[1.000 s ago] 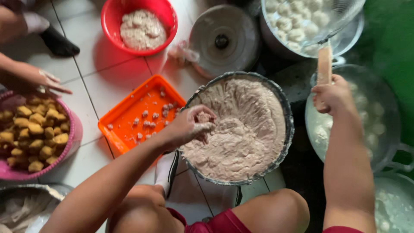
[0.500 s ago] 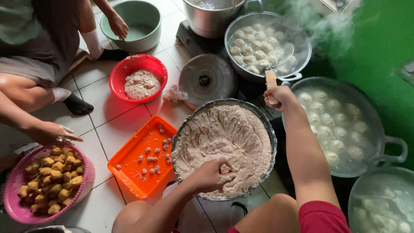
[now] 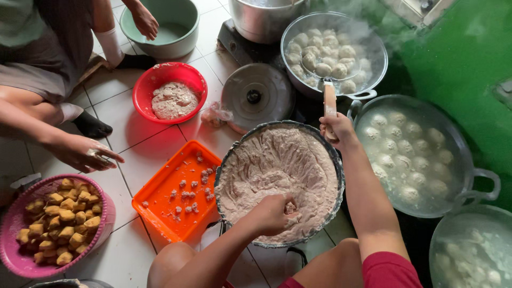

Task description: The person scoops a thick paste from a large bowl onto an orange tray, shapes it into small balls by hand, and places them into boiling water. A second person assists by handling fried items and stirring the pots.

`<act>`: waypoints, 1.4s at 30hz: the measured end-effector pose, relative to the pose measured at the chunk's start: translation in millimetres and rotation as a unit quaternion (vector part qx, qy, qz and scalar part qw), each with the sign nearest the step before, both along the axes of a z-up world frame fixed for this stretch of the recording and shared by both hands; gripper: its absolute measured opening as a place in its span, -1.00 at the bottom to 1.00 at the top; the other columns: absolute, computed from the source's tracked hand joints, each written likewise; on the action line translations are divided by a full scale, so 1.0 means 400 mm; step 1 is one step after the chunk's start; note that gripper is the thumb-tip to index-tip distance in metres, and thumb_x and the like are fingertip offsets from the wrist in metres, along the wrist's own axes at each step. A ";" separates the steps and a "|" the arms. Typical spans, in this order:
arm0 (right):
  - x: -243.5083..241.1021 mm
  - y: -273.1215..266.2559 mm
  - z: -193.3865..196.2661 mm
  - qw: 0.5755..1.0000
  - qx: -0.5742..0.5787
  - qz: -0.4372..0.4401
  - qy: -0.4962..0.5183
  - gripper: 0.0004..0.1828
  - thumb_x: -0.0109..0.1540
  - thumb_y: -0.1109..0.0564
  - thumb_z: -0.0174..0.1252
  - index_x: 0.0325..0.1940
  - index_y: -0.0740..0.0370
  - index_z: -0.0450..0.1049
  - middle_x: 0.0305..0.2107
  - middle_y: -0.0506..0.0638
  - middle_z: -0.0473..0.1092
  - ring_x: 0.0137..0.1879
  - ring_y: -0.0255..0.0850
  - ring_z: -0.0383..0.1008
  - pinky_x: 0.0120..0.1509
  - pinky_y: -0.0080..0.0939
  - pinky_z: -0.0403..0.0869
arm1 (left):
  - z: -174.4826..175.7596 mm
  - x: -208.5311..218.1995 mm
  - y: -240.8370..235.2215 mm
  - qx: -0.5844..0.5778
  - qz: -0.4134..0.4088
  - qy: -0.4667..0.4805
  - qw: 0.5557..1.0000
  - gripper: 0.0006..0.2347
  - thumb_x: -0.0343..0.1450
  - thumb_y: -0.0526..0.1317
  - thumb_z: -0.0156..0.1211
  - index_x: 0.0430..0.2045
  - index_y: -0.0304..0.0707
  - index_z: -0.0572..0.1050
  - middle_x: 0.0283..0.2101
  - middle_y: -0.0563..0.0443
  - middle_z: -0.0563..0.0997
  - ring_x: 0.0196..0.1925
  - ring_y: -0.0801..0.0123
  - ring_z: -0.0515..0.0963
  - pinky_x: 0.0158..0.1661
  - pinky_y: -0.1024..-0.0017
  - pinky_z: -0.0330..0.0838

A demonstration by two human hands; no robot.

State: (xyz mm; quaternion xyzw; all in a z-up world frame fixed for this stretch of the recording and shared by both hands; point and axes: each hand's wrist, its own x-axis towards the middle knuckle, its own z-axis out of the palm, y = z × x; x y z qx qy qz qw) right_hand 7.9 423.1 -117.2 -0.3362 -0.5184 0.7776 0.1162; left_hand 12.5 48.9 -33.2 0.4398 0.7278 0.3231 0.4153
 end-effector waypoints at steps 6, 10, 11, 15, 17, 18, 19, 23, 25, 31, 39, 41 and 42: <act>0.022 -0.042 0.014 0.998 0.067 -0.022 -0.003 -0.78 0.16 0.33 0.20 -0.21 0.23 0.30 -0.53 0.01 0.36 -0.55 -0.22 0.39 -0.53 -0.22 0.40 | 0.000 0.008 -0.005 -0.008 -0.012 0.007 1.000 -0.67 0.40 -0.04 0.26 -0.12 -0.33 0.56 -0.20 -0.35 0.66 -0.09 -0.12 0.65 -0.06 0.11 0.51; 0.030 -0.008 0.012 0.999 0.022 -0.035 -0.009 -0.79 0.17 0.32 0.22 -0.22 0.23 0.32 -0.50 -0.02 0.36 -0.50 -0.26 0.41 -0.50 -0.25 0.43 | -0.008 0.020 0.001 0.007 -0.026 0.020 0.999 -0.67 0.39 -0.03 0.27 -0.14 -0.32 0.58 -0.22 -0.34 0.66 -0.10 -0.13 0.66 -0.07 0.11 0.52; 0.028 0.005 0.014 1.000 0.002 -0.028 -0.003 -0.80 0.18 0.32 0.22 -0.22 0.25 0.33 -0.48 -0.02 0.36 -0.47 -0.27 0.43 -0.48 -0.27 0.44 | -0.009 0.023 0.001 0.013 -0.029 0.024 0.999 -0.67 0.39 -0.03 0.28 -0.15 -0.31 0.59 -0.22 -0.34 0.67 -0.10 -0.13 0.66 -0.07 0.10 0.51; 0.021 0.061 0.018 0.993 -0.114 -0.027 -0.001 -0.85 0.22 0.30 0.15 -0.16 0.45 0.41 -0.39 0.05 0.43 -0.38 -0.27 0.46 -0.36 -0.37 0.49 | -0.007 0.029 0.003 0.008 -0.039 0.019 0.999 -0.68 0.40 -0.02 0.27 -0.15 -0.30 0.59 -0.21 -0.35 0.66 -0.08 -0.15 0.65 -0.07 0.09 0.51; 0.024 0.078 0.019 0.994 -0.108 -0.028 -0.006 -0.86 0.24 0.28 0.13 -0.15 0.43 0.41 -0.37 0.04 0.44 -0.37 -0.29 0.46 -0.35 -0.39 0.49 | -0.008 0.030 0.001 -0.001 -0.040 0.027 0.999 -0.69 0.41 -0.03 0.27 -0.16 -0.30 0.60 -0.23 -0.37 0.66 -0.08 -0.16 0.64 -0.07 0.08 0.51; 0.026 0.082 0.017 0.994 -0.105 -0.032 -0.008 -0.86 0.26 0.27 0.13 -0.15 0.42 0.41 -0.35 0.03 0.44 -0.37 -0.30 0.45 -0.35 -0.40 0.48 | -0.009 0.030 -0.001 -0.006 -0.044 0.031 0.999 -0.69 0.41 -0.03 0.27 -0.17 -0.30 0.61 -0.23 -0.38 0.66 -0.09 -0.17 0.64 -0.07 0.07 0.51; 0.027 0.083 0.016 0.994 -0.099 -0.035 -0.016 -0.86 0.26 0.28 0.12 -0.14 0.43 0.41 -0.34 0.04 0.44 -0.37 -0.30 0.46 -0.33 -0.40 0.49 | -0.010 0.031 -0.003 -0.002 -0.048 0.041 0.998 -0.69 0.41 -0.03 0.27 -0.16 -0.31 0.60 -0.23 -0.39 0.66 -0.08 -0.18 0.64 -0.07 0.06 0.50; 0.011 0.095 0.034 0.994 -0.077 -0.032 -0.073 -0.82 0.29 0.28 0.11 -0.08 0.48 0.41 -0.30 0.06 0.45 -0.33 -0.30 0.48 -0.25 -0.40 0.53 | -0.021 0.037 -0.004 0.000 -0.059 0.057 0.997 -0.68 0.41 -0.03 0.28 -0.16 -0.33 0.59 -0.19 -0.39 0.64 -0.05 -0.19 0.62 -0.04 0.05 0.49; 0.008 0.103 0.042 0.993 -0.073 -0.022 -0.094 -0.78 0.30 0.27 0.11 -0.03 0.50 0.40 -0.27 0.06 0.46 -0.29 -0.29 0.50 -0.21 -0.39 0.56 | -0.028 0.038 -0.004 0.002 -0.060 0.059 0.996 -0.68 0.40 -0.04 0.28 -0.16 -0.34 0.59 -0.17 -0.38 0.64 -0.03 -0.18 0.62 -0.04 0.05 0.49; 0.028 0.119 0.036 0.995 -0.064 -0.026 -0.074 -0.66 0.31 0.22 0.10 0.13 0.47 0.35 -0.16 0.11 0.48 -0.18 -0.20 0.54 -0.11 -0.30 0.61 | -0.041 0.042 0.009 -0.007 -0.075 0.079 0.994 -0.68 0.39 -0.05 0.25 -0.14 -0.29 0.61 -0.15 -0.38 0.66 -0.01 -0.19 0.62 -0.01 0.03 0.49; 0.081 0.239 0.005 0.991 -0.052 0.030 -0.124 -0.58 0.52 0.02 -0.01 0.32 0.41 0.37 -0.06 -0.03 0.46 -0.01 -0.30 0.54 0.02 -0.44 0.57 | -0.059 0.093 0.085 -0.028 -0.102 0.122 0.987 -0.82 0.19 -0.25 0.27 -0.44 -0.34 0.66 -0.28 -0.29 0.69 -0.17 -0.10 0.68 -0.16 0.07 0.56; 0.070 0.282 -0.047 0.994 -0.091 0.054 -0.031 -0.61 0.54 0.13 0.06 0.39 0.42 0.34 0.08 -0.03 0.43 0.13 -0.31 0.50 0.18 -0.47 0.55 | -0.064 0.095 0.112 -0.016 -0.107 0.147 0.983 -0.84 0.19 -0.29 0.22 -0.47 -0.34 0.67 -0.31 -0.28 0.70 -0.18 -0.06 0.71 -0.17 0.10 0.58; 0.079 0.305 -0.069 0.997 -0.055 0.057 -0.011 -0.60 0.53 0.16 0.09 0.44 0.35 0.34 0.17 -0.07 0.43 0.22 -0.32 0.49 0.27 -0.49 0.55 | -0.066 0.098 0.116 -0.019 -0.110 0.142 0.984 -0.83 0.19 -0.27 0.23 -0.46 -0.34 0.67 -0.31 -0.25 0.71 -0.18 -0.03 0.72 -0.17 0.11 0.58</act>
